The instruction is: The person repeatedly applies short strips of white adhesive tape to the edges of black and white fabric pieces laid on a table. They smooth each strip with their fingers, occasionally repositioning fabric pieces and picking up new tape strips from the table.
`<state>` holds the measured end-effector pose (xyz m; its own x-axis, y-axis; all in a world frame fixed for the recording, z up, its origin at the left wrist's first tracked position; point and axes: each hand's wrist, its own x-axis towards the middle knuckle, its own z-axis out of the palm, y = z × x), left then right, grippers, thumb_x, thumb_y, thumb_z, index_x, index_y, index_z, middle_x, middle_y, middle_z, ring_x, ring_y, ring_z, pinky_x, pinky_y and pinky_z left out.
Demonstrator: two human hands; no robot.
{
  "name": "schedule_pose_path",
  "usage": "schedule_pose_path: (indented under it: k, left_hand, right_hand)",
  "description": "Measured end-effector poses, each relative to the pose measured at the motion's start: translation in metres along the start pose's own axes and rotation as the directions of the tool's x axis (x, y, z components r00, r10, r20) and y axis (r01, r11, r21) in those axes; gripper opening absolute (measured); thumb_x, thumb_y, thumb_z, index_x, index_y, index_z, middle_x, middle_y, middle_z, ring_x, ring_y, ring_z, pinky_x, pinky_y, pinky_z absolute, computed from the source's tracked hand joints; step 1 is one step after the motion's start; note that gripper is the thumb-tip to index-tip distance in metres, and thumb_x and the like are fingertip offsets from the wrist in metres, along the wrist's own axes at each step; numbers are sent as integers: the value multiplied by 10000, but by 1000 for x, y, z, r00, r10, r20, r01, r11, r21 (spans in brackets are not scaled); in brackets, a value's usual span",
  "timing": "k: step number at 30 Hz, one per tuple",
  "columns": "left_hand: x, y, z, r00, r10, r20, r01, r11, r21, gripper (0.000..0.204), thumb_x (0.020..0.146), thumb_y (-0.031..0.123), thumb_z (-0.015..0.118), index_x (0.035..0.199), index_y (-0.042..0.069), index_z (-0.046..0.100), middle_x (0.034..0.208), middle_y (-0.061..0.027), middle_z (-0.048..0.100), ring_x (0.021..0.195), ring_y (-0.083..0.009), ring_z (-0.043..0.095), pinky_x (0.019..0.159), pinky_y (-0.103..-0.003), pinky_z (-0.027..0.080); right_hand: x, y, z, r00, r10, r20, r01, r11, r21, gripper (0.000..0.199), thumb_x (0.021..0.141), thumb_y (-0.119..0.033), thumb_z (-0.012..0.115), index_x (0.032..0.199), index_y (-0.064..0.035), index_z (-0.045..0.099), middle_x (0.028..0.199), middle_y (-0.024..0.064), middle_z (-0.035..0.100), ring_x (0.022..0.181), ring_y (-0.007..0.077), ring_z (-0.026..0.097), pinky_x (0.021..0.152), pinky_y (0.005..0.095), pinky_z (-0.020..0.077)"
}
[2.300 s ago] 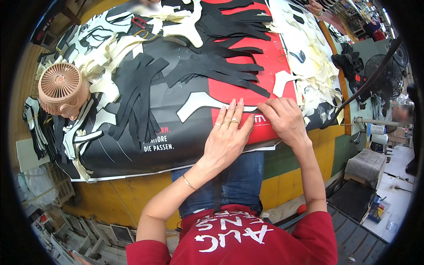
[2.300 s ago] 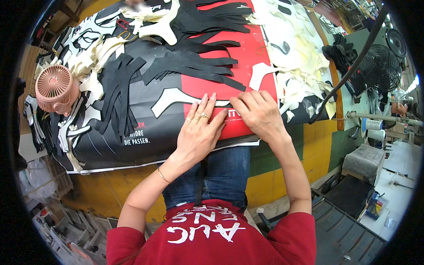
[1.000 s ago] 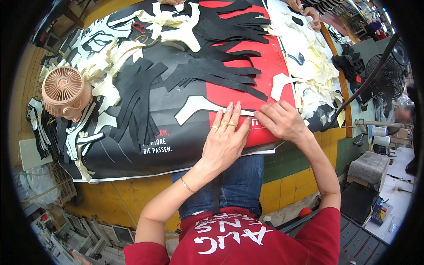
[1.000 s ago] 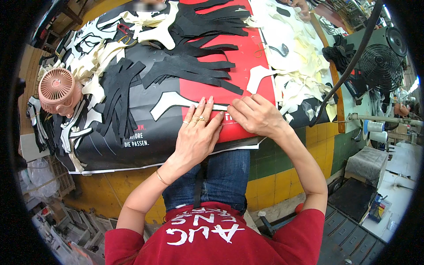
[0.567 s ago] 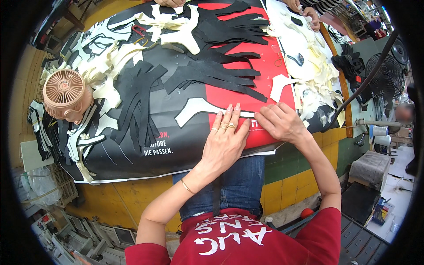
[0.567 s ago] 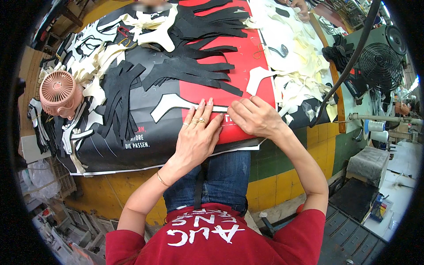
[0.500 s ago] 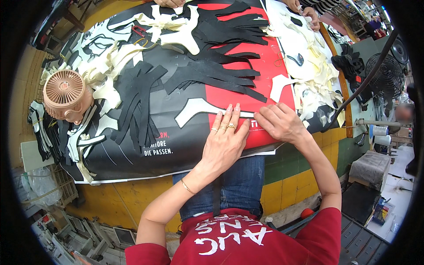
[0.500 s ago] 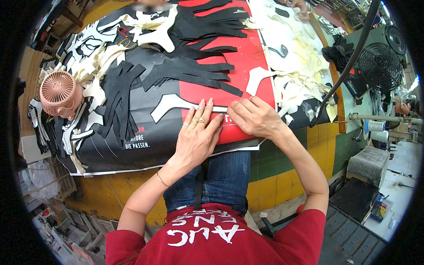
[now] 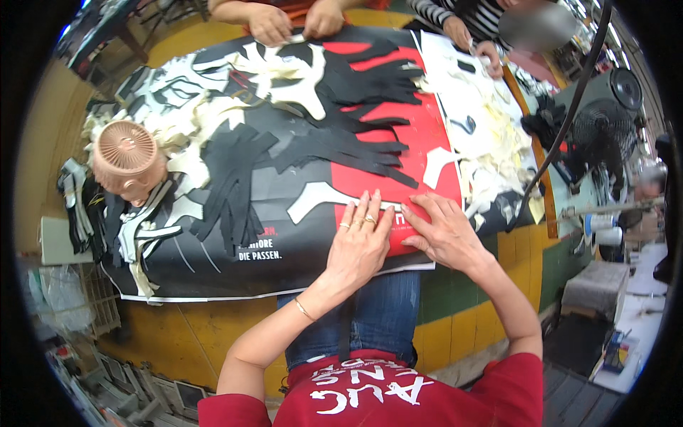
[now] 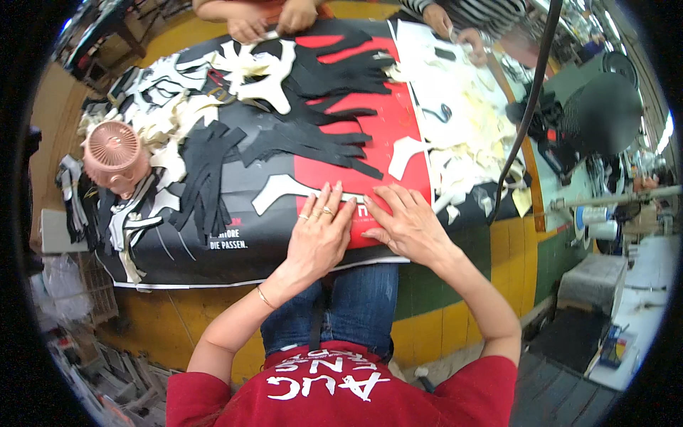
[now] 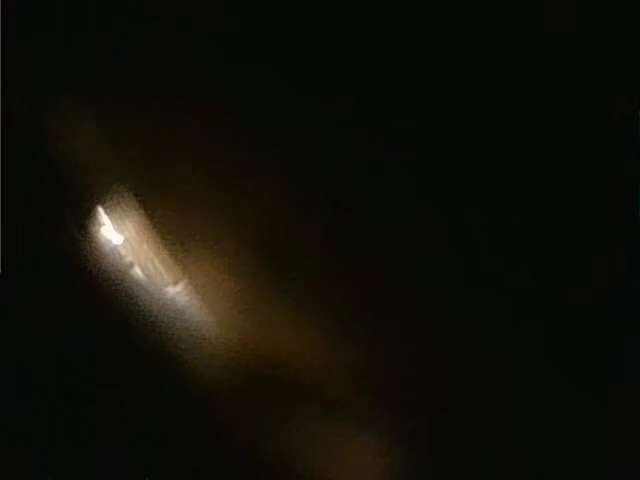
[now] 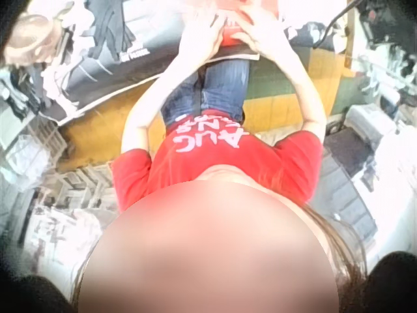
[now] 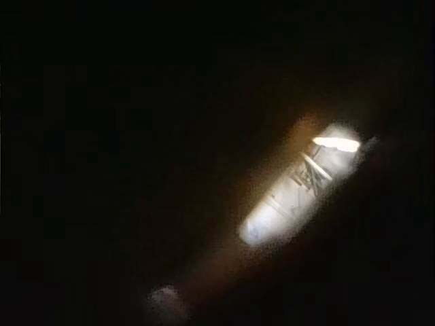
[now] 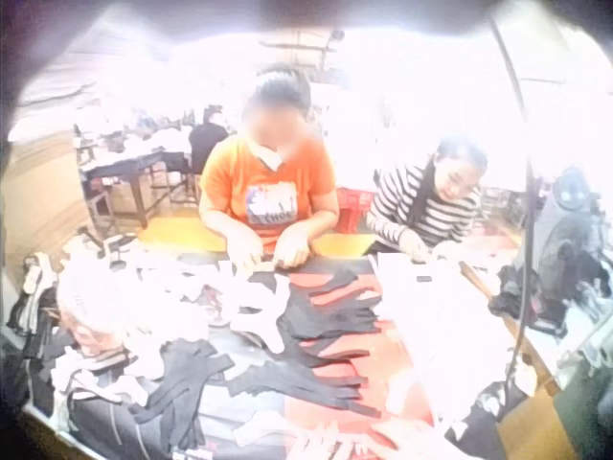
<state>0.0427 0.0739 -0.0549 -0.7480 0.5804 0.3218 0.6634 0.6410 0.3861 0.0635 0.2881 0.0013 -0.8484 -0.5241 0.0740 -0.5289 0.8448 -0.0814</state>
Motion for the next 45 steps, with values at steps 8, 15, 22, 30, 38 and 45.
schedule_pose_path:
  k: [8, 15, 22, 30, 38, 45]
  left_hand:
    - [10, -21, -20, 981, -178, -74, 163, 971, -173, 423, 937, 254, 623, 1297, 37, 574, 1420, -246, 489, 1364, -403, 438, 1112, -536, 343]
    - [-2, -41, -12, 963, -201, -179, 200, 980, -23, 353, 923, 229, 645, 1196, 19, 569, 1432, -250, 469, 1404, -420, 379, 1144, -546, 284]
    - [8, -36, -31, 953, -301, -26, 299, 952, -65, 316, 854, 219, 728, 1084, 47, 596, 1176, -178, 611, 1123, -361, 580, 944, -485, 395]
    - [11, -33, -37, 944, -330, -15, 328, 943, -61, 316, 817, 228, 772, 1057, 75, 633, 1073, -153, 597, 1074, -365, 579, 924, -450, 397]
    - [-8, -24, -43, 943, -328, 54, 327, 885, -330, 352, 852, 20, 662, 1164, 37, 500, 1106, -202, 556, 1059, -413, 586, 917, -477, 487]
    - [-9, -36, -43, 993, -113, 21, 105, 966, 238, 328, 757, 20, 645, 1078, 60, 589, 973, -157, 641, 948, -315, 653, 818, -438, 474]
  right_hand:
    - [-11, -22, 40, 933, 272, -237, -235, 956, 174, 419, 878, -179, 698, 1281, -74, 650, 1365, 188, 543, 1283, 379, 487, 1088, 492, 365]
    - [-49, -50, 66, 861, 367, -352, -360, 929, 87, 557, 957, -261, 610, 1467, -83, 470, 1570, 209, 326, 1435, 421, 317, 1163, 540, 268]
    - [-90, -93, 74, 802, 444, -399, -323, 885, 335, 391, 974, -273, 611, 1291, -45, 615, 1434, 220, 475, 1310, 425, 442, 1084, 543, 357]
    - [-105, -113, 89, 848, 459, -264, -302, 829, 471, 329, 871, -151, 722, 1182, -60, 660, 1369, 219, 510, 1213, 410, 519, 1012, 492, 426]
    - [-100, -91, 79, 818, 521, -243, -373, 804, 463, 255, 885, -127, 702, 1130, -55, 689, 1250, 155, 576, 1018, 318, 612, 868, 426, 486]
    - [-84, -93, 65, 852, 469, -233, -354, 844, 403, 245, 872, -116, 706, 1112, -67, 693, 1130, 127, 626, 968, 322, 621, 843, 426, 488]
